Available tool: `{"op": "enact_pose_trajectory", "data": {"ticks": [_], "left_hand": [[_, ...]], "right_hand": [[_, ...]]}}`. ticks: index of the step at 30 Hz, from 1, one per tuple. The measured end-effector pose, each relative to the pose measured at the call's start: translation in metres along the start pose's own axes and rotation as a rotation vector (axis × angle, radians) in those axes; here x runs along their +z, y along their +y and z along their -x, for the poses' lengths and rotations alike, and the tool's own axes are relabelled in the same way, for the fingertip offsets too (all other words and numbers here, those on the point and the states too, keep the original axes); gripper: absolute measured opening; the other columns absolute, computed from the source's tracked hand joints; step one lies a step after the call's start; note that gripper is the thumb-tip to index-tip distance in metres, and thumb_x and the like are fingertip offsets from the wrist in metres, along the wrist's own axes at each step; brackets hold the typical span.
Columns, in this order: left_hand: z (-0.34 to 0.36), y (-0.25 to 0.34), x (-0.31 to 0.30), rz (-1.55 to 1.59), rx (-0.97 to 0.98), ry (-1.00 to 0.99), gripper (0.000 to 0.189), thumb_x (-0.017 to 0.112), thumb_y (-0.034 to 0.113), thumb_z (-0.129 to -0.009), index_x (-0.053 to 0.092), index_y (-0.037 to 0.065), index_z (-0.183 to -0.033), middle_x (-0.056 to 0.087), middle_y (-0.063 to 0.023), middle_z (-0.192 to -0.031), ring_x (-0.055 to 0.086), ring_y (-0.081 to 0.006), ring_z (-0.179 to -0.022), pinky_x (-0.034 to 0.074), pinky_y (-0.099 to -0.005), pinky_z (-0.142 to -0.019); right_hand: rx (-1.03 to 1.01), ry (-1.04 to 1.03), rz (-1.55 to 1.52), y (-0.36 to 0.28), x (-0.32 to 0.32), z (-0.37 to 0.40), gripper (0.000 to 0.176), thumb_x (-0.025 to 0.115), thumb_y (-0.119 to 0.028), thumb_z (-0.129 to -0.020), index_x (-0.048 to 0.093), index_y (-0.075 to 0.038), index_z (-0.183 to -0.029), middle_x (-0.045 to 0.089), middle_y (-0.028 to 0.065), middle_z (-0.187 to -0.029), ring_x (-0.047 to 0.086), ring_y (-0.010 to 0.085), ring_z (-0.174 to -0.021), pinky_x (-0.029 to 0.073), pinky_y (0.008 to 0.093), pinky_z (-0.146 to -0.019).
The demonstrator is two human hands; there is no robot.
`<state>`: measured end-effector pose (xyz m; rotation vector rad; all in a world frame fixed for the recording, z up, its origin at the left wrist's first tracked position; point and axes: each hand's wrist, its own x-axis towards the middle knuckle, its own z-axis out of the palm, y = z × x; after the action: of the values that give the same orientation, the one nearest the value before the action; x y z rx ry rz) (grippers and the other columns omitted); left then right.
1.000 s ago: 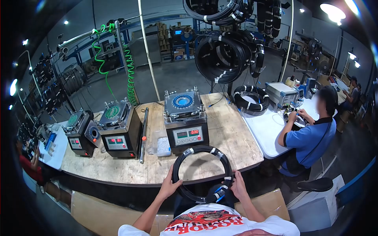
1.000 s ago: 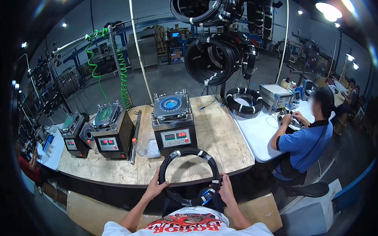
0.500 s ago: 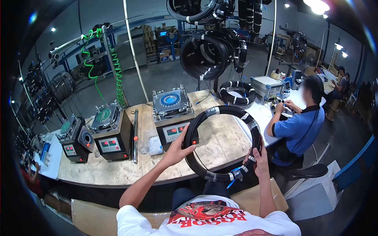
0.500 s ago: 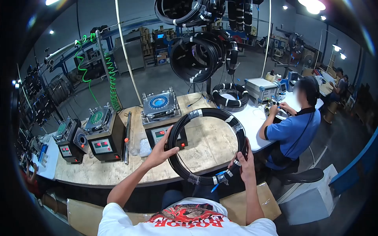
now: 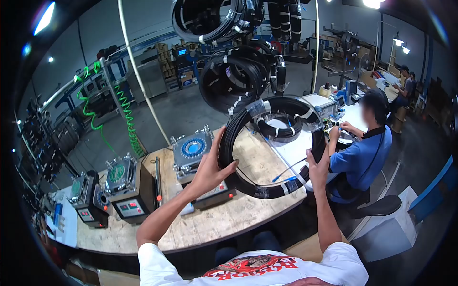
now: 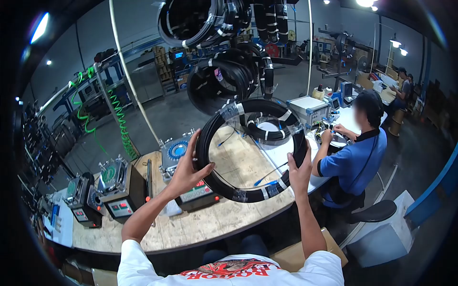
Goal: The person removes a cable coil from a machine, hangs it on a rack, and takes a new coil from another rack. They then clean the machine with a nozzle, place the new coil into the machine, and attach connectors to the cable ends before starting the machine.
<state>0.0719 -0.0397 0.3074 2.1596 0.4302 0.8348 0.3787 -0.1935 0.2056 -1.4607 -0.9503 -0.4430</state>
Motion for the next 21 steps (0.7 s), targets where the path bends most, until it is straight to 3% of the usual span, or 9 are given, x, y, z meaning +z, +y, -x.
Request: {"op": "enact_pose_trajectory", "data": {"ticks": [1, 2, 6, 10, 13, 15, 16, 19, 21], "left_hand": [[-0.016, 0.005, -0.002, -0.018, 0.052, 0.017, 0.101, 0.075, 0.014, -0.094, 0.007, 0.013, -0.168, 0.066, -0.0168, -0.126, 0.07, -0.018, -0.092, 0.059, -0.0328, -0.078], [-0.033, 0.012, -0.001, -0.033, 0.128, 0.058, 0.1, 0.074, 0.01, -0.093, 0.008, 0.012, -0.168, 0.07, -0.0117, -0.103, 0.065, -0.0143, -0.074, 0.056, -0.0308, -0.07], [-0.106, 0.056, -0.011, -0.231, 0.303, -0.069, 0.097, 0.072, 0.004, -0.089, 0.015, 0.01, -0.167, 0.062, -0.0137, -0.077, 0.054, -0.0157, -0.06, 0.047, -0.0316, -0.06], [-0.176, 0.106, -0.005, -0.297, 0.354, -0.205, 0.094, 0.071, 0.005, -0.089, 0.02, 0.013, -0.167, 0.065, -0.0167, -0.081, 0.056, -0.0282, -0.064, 0.05, -0.0366, -0.066], [-0.246, 0.13, 0.009, -0.36, 0.542, -0.148, 0.094, 0.07, 0.005, -0.087, 0.021, 0.015, -0.167, 0.066, -0.0199, -0.089, 0.058, -0.0334, -0.077, 0.051, -0.0432, -0.077], [-0.29, 0.16, 0.016, -0.402, 0.528, -0.15, 0.095, 0.07, 0.003, -0.085, 0.023, 0.017, -0.166, 0.069, -0.0235, -0.101, 0.061, -0.0372, -0.089, 0.051, -0.0476, -0.087], [-0.315, 0.172, 0.019, -0.446, 0.541, -0.166, 0.093, 0.069, 0.003, -0.084, 0.025, 0.017, -0.165, 0.07, -0.0249, -0.11, 0.065, -0.0395, -0.092, 0.052, -0.0484, -0.089], [-0.392, 0.194, 0.037, -0.455, 0.71, -0.002, 0.094, 0.074, 0.014, -0.083, 0.028, 0.023, -0.164, 0.067, -0.0234, -0.083, 0.067, -0.0374, -0.071, 0.055, -0.0492, -0.076], [-0.429, 0.224, 0.042, -0.622, 0.553, 0.015, 0.095, 0.076, 0.025, -0.081, 0.029, 0.024, -0.164, 0.066, -0.0211, -0.073, 0.067, -0.0373, -0.065, 0.057, -0.0489, -0.072]], "right_hand": [[0.022, 0.001, -0.025, -0.003, 0.002, -0.017, 0.071, 0.071, -0.008, -0.097, 0.034, 0.003, -0.156, 0.052, 0.0194, -0.138, 0.052, 0.0229, -0.112, 0.042, 0.0319, -0.095], [0.167, -0.023, -0.135, -0.01, 0.0, -0.031, 0.074, 0.072, -0.014, -0.097, 0.032, 0.005, -0.157, 0.041, 0.0232, -0.152, 0.038, 0.0286, -0.135, 0.03, 0.0358, -0.111], [0.317, 0.001, -0.076, 0.014, 0.001, -0.097, 0.078, 0.073, -0.022, -0.099, 0.031, 0.003, -0.159, 0.041, 0.0251, -0.159, 0.039, 0.0322, -0.149, 0.025, 0.0394, -0.123], [-0.006, 0.125, 0.06, 0.054, -0.007, -0.173, 0.071, 0.073, -0.018, -0.1, 0.035, 0.0, -0.157, 0.06, 0.018, -0.139, 0.06, 0.025, -0.122, 0.045, 0.0359, -0.106], [0.056, 0.14, -0.201, 0.067, -0.011, -0.247, 0.067, 0.072, -0.016, -0.099, 0.039, -0.001, -0.154, 0.062, 0.0185, -0.133, 0.061, 0.0291, -0.12, 0.045, 0.0387, -0.106], [-0.173, 0.282, -0.032, 0.087, -0.009, -0.308, 0.069, 0.074, -0.021, -0.096, 0.04, -0.002, -0.153, 0.062, 0.0186, -0.13, 0.063, 0.0294, -0.113, 0.048, 0.0386, -0.101], [-0.109, 0.251, -0.049, 0.087, -0.011, -0.339, 0.071, 0.076, -0.024, -0.095, 0.041, -0.002, -0.152, 0.062, 0.019, -0.13, 0.064, 0.0294, -0.111, 0.049, 0.039, -0.1], [-0.22, 0.202, 0.012, 0.133, -0.007, -0.451, 0.077, 0.079, -0.029, -0.09, 0.042, -0.001, -0.153, 0.06, 0.0228, -0.138, 0.066, 0.0361, -0.116, 0.051, 0.0392, -0.1], [-0.337, 0.196, 0.036, 0.151, -0.002, -0.519, 0.078, 0.08, -0.027, -0.088, 0.043, -0.002, -0.153, 0.061, 0.0248, -0.14, 0.067, 0.0403, -0.117, 0.052, 0.0402, -0.099]]}}
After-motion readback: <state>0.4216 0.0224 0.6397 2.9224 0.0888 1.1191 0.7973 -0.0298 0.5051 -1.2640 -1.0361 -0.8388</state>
